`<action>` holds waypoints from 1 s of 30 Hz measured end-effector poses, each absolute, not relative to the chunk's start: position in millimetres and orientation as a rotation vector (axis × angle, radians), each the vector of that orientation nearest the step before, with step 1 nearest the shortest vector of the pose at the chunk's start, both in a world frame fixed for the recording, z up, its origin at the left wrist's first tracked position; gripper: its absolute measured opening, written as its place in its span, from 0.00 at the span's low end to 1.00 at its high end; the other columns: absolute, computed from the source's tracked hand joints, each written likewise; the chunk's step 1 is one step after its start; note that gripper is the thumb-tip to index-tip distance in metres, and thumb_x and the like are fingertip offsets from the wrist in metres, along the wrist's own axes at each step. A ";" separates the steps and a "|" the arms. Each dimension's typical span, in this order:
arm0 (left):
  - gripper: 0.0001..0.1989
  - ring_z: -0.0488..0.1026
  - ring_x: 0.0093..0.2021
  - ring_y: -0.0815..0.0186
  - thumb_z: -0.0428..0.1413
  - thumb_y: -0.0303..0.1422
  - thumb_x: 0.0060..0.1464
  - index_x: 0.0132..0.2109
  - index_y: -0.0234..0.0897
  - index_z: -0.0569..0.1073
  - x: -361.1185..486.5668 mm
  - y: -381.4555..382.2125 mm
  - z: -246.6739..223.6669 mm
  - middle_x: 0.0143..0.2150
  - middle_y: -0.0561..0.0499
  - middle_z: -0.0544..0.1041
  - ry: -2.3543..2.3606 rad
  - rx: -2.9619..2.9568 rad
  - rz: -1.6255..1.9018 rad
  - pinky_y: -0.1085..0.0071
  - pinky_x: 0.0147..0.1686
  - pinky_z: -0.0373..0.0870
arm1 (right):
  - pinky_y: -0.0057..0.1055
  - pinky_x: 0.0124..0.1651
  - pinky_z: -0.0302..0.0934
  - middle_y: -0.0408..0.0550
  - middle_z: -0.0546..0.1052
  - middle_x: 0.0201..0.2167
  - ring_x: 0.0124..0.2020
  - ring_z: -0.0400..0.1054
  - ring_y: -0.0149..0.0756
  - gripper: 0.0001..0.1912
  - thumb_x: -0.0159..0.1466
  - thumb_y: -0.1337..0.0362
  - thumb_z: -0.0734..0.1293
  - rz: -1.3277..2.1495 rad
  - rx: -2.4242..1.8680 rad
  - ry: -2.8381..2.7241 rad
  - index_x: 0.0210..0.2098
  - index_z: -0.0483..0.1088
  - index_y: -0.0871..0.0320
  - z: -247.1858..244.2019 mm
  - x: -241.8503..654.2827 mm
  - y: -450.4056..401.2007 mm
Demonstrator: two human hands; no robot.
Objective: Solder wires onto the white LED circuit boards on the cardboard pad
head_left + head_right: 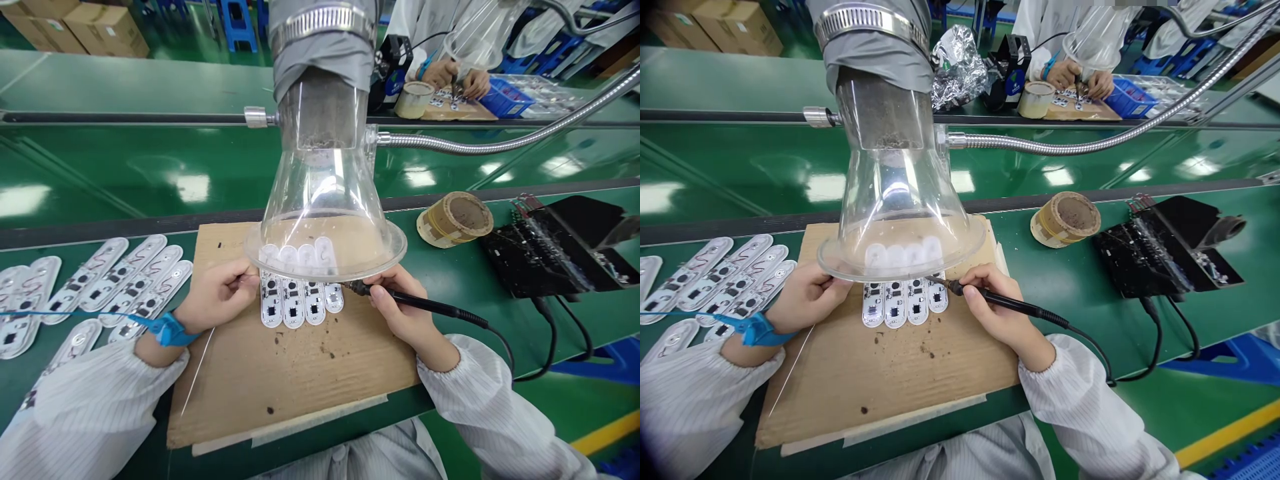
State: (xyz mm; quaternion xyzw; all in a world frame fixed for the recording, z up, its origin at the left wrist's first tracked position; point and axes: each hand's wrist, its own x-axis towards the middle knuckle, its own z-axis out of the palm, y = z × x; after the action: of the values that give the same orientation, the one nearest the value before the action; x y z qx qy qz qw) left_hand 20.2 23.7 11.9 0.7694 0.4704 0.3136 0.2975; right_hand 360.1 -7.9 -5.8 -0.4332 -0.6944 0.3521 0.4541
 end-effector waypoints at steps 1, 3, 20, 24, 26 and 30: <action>0.13 0.57 0.21 0.70 0.52 0.34 0.58 0.25 0.41 0.64 20.8 23.8 12.5 0.19 0.58 0.60 1.251 2.043 0.830 0.72 0.22 0.56 | 0.29 0.29 0.66 0.42 0.78 0.31 0.24 0.69 0.30 0.07 0.77 0.56 0.69 0.875 -1.068 -1.725 0.45 0.75 0.52 -5.7 360.0 -7.8; 0.13 0.56 0.21 0.71 0.52 0.34 0.58 0.25 0.41 0.64 22.0 23.9 13.7 0.18 0.58 0.59 1.256 2.032 0.820 0.72 0.21 0.54 | 0.29 0.29 0.66 0.42 0.79 0.31 0.24 0.70 0.30 0.07 0.77 0.56 0.69 0.881 -1.066 -1.739 0.45 0.75 0.52 -4.7 359.4 -7.6; 0.14 0.50 0.21 0.71 0.52 0.35 0.58 0.25 0.41 0.61 22.0 24.5 8.6 0.18 0.60 0.54 1.221 2.069 0.776 0.73 0.21 0.51 | 0.29 0.36 0.74 0.45 0.82 0.36 0.33 0.78 0.34 0.05 0.77 0.58 0.69 0.859 -1.052 -1.796 0.47 0.76 0.51 -8.8 359.6 -7.6; 0.13 0.55 0.23 0.71 0.53 0.33 0.59 0.26 0.41 0.60 19.7 26.0 0.8 0.21 0.59 0.58 1.185 2.035 0.772 0.73 0.23 0.55 | 0.31 0.35 0.74 0.46 0.83 0.37 0.33 0.79 0.36 0.06 0.77 0.57 0.69 0.837 -1.084 -1.808 0.46 0.76 0.51 -9.7 362.0 -6.1; 0.12 0.57 0.24 0.71 0.52 0.32 0.59 0.28 0.41 0.60 20.3 26.1 -1.1 0.23 0.58 0.61 1.159 2.016 0.789 0.73 0.24 0.57 | 0.33 0.36 0.75 0.47 0.84 0.37 0.34 0.80 0.39 0.06 0.76 0.56 0.70 0.817 -1.091 -1.814 0.45 0.77 0.50 -8.2 365.2 -6.0; 0.11 0.58 0.27 0.70 0.51 0.28 0.56 0.28 0.41 0.58 25.8 27.8 2.6 0.24 0.58 0.60 1.185 2.045 0.754 0.71 0.27 0.60 | 0.35 0.29 0.72 0.46 0.83 0.30 0.27 0.77 0.41 0.09 0.73 0.51 0.72 0.724 -1.130 -1.784 0.42 0.80 0.48 -3.8 369.2 -4.3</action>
State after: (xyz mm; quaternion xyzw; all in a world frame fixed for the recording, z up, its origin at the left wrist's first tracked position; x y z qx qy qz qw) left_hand 25.8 27.8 2.6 0.7796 0.4520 0.2875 0.3245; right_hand 369.2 -4.3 -3.8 -0.4549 -0.7179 0.2913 0.4391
